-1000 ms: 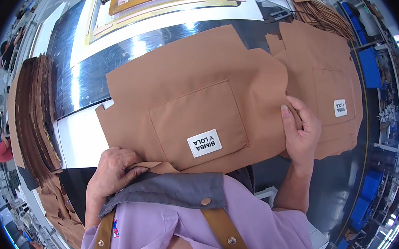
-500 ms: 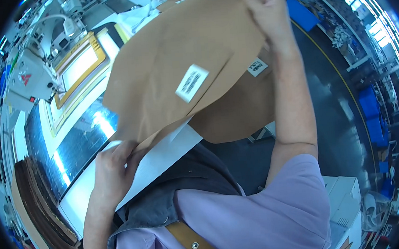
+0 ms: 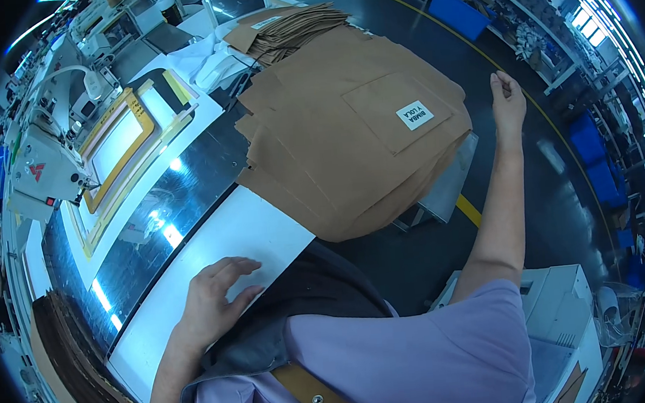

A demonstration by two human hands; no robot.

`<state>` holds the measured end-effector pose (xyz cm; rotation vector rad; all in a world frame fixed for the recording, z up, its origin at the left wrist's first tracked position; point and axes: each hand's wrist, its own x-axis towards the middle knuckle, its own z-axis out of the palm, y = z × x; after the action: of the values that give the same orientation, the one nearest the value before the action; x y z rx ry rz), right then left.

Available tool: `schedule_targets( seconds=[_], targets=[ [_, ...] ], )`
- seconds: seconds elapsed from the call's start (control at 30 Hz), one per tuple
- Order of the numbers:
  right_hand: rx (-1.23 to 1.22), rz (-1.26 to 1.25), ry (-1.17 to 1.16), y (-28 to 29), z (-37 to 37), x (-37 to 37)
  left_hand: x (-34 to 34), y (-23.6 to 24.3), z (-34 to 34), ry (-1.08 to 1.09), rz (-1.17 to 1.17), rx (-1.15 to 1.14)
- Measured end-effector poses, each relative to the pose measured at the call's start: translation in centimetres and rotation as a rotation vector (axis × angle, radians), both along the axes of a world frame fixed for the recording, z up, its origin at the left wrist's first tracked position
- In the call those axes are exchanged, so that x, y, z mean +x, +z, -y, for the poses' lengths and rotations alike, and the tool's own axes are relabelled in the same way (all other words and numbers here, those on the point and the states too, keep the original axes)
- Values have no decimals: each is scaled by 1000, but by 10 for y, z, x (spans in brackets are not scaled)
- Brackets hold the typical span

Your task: Sewing a small leather pocket onto a larger leather panel using an industrial sewing machine.

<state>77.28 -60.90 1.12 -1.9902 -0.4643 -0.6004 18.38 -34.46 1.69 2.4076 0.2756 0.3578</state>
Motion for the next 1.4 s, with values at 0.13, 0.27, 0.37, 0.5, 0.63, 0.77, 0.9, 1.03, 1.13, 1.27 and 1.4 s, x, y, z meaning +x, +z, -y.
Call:
schedule_targets(
  seconds=[0.13, 0.27, 0.37, 0.5, 0.63, 0.77, 0.9, 1.03, 1.13, 1.27, 1.4],
  targets=[
    [20, -75, 487, 34, -125, -146, -56, 7, -10, 302, -90, -89],
    [-204, -99, 1082, 45, -217, -275, -96, 12, -28, 483, -103, 6],
    [-455, 45, 1286, 40, -281, -347, -119, 16, -26, 574, -79, 38],
    [-478, 235, 1190, 15, -369, -347, -154, 14, -20, 707, -20, 32],
    [-503, 333, 936, -10, -446, -270, -192, 0, -16, 862, -14, -11],
    [-652, 298, 730, -5, -476, -230, -207, -7, -27, 902, 41, -28],
    [-885, 521, 587, 1, -484, -228, -189, 0, -50, 863, 60, -15],
    [-958, 354, 654, 8, -487, -237, -163, 4, -68, 799, 91, -94],
    [-996, 283, 671, 11, -493, -238, -148, 6, -79, 752, 76, -179],
    [-1012, 338, 636, 15, -505, -240, -137, 12, -88, 730, -2, -135],
    [-1089, 288, 736, 28, -502, -229, -133, 17, -88, 726, -48, -123]
  ],
)
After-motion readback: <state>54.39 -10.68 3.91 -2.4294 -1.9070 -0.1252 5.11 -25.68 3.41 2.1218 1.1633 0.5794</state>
